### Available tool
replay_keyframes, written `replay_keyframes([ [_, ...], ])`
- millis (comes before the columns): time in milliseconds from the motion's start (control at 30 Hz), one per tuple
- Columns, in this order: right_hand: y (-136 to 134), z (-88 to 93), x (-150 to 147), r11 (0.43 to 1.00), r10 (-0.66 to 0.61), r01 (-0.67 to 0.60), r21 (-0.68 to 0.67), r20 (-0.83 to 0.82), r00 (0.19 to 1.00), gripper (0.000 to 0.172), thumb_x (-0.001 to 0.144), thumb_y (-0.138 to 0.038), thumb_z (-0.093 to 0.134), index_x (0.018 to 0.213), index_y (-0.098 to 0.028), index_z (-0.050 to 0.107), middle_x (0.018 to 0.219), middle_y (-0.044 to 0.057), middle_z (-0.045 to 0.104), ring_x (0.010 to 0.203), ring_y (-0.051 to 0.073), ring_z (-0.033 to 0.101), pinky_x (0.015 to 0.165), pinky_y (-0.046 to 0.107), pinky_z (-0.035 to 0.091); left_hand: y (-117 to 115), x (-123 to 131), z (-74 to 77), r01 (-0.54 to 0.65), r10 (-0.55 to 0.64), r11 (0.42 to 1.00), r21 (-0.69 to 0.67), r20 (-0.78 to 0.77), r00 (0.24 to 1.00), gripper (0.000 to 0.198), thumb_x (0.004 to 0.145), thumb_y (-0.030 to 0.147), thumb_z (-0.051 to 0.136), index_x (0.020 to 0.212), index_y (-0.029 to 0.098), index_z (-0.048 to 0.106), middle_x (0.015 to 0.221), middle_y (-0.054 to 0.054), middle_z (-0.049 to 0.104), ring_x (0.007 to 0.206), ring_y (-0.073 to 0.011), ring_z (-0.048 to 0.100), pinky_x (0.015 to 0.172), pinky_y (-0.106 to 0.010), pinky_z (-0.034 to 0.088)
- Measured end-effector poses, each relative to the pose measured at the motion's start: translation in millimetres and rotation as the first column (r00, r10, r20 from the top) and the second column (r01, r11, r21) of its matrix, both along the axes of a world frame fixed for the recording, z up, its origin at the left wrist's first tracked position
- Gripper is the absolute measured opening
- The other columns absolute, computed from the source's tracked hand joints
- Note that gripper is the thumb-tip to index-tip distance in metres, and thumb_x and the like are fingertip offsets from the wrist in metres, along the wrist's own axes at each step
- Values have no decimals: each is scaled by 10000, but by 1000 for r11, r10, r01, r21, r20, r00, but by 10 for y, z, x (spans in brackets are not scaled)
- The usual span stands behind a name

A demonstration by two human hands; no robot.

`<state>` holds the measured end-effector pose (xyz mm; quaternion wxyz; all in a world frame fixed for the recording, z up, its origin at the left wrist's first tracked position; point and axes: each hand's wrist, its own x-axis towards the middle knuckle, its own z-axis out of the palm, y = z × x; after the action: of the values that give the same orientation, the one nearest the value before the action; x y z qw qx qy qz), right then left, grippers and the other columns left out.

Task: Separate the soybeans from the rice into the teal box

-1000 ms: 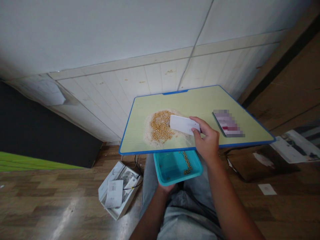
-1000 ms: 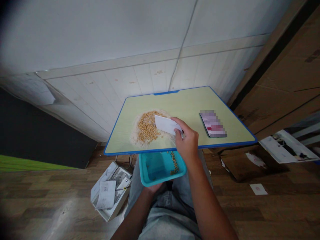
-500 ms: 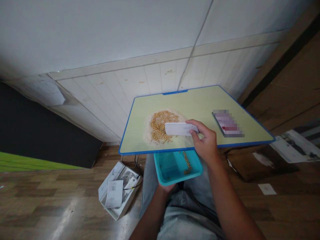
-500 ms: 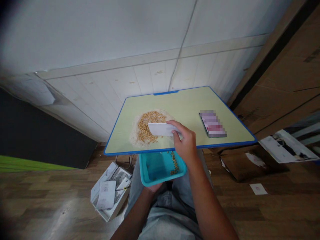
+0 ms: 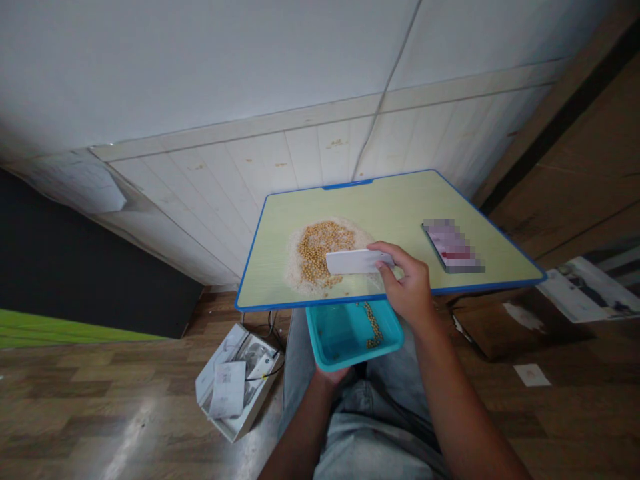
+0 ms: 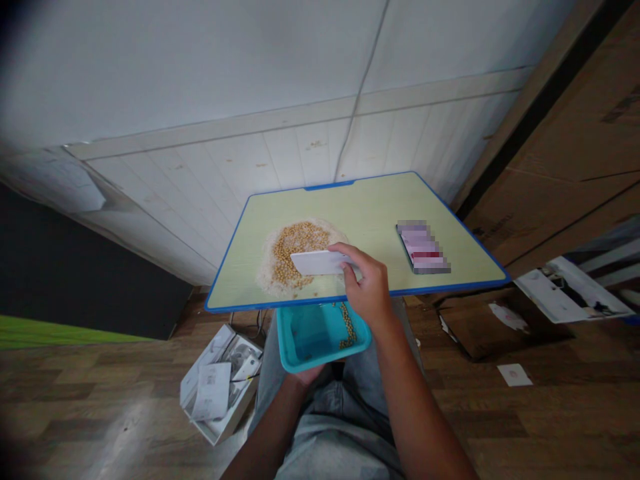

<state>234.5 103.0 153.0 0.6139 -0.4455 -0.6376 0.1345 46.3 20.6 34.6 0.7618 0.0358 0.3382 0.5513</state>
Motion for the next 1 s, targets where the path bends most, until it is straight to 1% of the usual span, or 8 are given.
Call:
replay_keyframes([
  [100, -15, 6, -13, 999, 14, -15, -31, -15, 1000, 354, 1060, -238, 745, 1294, -314, 999, 1287, 67, 1027, 1219, 342, 987, 1094, 466, 811, -26, -20, -52, -32, 35, 994, -102, 26, 999, 482, 1219, 527, 620, 1331, 257, 1004, 1591, -146, 967, 1804, -466, 689, 1540, -669, 523],
  [200, -34, 6, -10, 999, 8, -10, -41, -39, 999, 328, 1049, -260, 762, 1268, -309, 1001, 1274, 76, 1027, 1217, 348, 985, 1096, 471, 810, -40, -53, -101, 5, -4, 996, -92, 16, 1000, 450, 1182, 583, 704, 1306, 280, 1012, 1551, -127, 983, 1803, -469, 688, 1549, -676, 519],
  [267, -47, 3, 1, 999, -6, 4, -36, -49, 999, 319, 1047, -266, 770, 1263, -309, 1001, 1277, 76, 1028, 1223, 346, 984, 1102, 471, 809, -44, -66, -108, 26, -26, 997, -69, 11, 1000, 440, 1152, 599, 756, 1331, 287, 1010, 1559, -114, 981, 1805, -465, 687, 1551, -678, 517],
  [400, -64, -13, 21, 999, -10, 9, -34, -46, 999, 325, 1045, -261, 772, 1272, -307, 1000, 1288, 79, 1029, 1228, 346, 986, 1123, 477, 809, -45, -49, -48, 7, -7, 999, -41, 19, 1000, 462, 1182, 579, 720, 1404, 281, 994, 1617, -92, 962, 1822, -452, 671, 1551, -665, 510],
  [567, -62, -46, 16, 1000, -21, 21, -4, -52, 998, 356, 1044, -222, 762, 1297, -303, 998, 1307, 78, 1028, 1236, 337, 989, 1118, 464, 806, -46, -28, 28, -4, 4, 997, -71, 8, 1000, 428, 1161, 548, 744, 1361, 261, 989, 1537, -110, 990, 1807, -465, 681, 1539, -687, 520],
  [733, -60, -76, 10, 1000, 5, -6, -18, -50, 999, 330, 1060, -248, 764, 1291, -305, 993, 1291, 79, 1028, 1227, 341, 989, 1111, 464, 810, -37, -34, 29, -8, 7, 1000, -29, -20, 1000, 423, 1105, 578, 839, 1379, 289, 981, 1472, -105, 1007, 1798, -472, 689, 1514, -705, 551],
  [900, -81, -86, 29, 1000, 16, -16, -11, -51, 999, 309, 1085, -264, 772, 1305, -306, 985, 1303, 81, 1025, 1236, 338, 990, 1125, 463, 808, -29, -3, 56, -15, 16, 997, -76, 13, 1000, 443, 1184, 549, 705, 1388, 270, 982, 1616, -100, 962, 1835, -453, 657, 1540, -651, 527],
  [1000, -94, -87, 29, 999, 19, -20, -36, -52, 998, 296, 1093, -294, 777, 1301, -305, 987, 1304, 83, 1026, 1242, 341, 989, 1130, 466, 809, -20, 20, 86, -24, 26, 997, -76, 35, 999, 464, 1175, 554, 722, 1423, 257, 977, 1662, -108, 941, 1857, -454, 633, 1552, -629, 517],
])
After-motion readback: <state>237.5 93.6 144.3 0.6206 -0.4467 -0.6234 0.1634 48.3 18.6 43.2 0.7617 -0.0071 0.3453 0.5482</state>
